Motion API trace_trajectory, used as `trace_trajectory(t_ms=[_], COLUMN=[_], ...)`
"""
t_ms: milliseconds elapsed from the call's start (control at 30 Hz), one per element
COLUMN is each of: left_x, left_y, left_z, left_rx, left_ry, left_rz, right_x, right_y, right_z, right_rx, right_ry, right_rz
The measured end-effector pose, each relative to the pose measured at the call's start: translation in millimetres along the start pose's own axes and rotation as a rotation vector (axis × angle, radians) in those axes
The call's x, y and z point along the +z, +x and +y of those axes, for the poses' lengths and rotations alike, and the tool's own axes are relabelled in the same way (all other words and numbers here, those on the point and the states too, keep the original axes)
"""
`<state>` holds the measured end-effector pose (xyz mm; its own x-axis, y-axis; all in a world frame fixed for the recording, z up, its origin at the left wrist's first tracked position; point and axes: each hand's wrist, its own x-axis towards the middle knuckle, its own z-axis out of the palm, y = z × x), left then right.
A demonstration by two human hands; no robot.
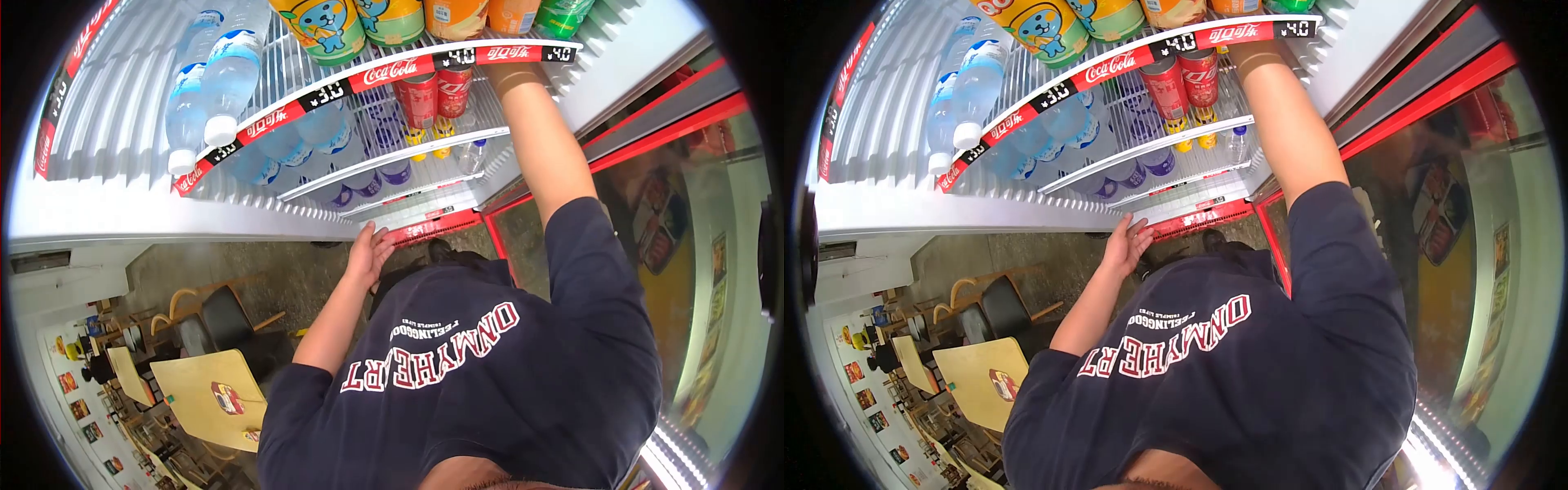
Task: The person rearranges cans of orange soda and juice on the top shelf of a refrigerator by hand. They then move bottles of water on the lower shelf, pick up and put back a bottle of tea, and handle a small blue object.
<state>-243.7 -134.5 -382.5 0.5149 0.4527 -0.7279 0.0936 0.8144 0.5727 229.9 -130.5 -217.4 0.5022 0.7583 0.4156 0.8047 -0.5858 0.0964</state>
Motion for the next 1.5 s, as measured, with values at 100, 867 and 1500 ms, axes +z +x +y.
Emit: trace_trajectory(t_ms=[100,867,1500], left_x=[13.9,234.8,8.8], left_y=[-6.8,-18.4,-17.3], left_z=[0.3,57.0,57.5], left_rx=[-0.011,-0.208,-0.317], left_ry=[0.036,-0.165,0.358], left_rz=[-0.036,-0.866,-0.522], right_x=[5.2,-120.1,10.9], right_y=[2.0,-270.6,22.1], right_z=[4.1,-74.1,1.9], right_rx=[0.0,-0.059,0.181], right_ry=[-0.007,0.909,0.23], right_rz=[0.022,0.543,-0.037])
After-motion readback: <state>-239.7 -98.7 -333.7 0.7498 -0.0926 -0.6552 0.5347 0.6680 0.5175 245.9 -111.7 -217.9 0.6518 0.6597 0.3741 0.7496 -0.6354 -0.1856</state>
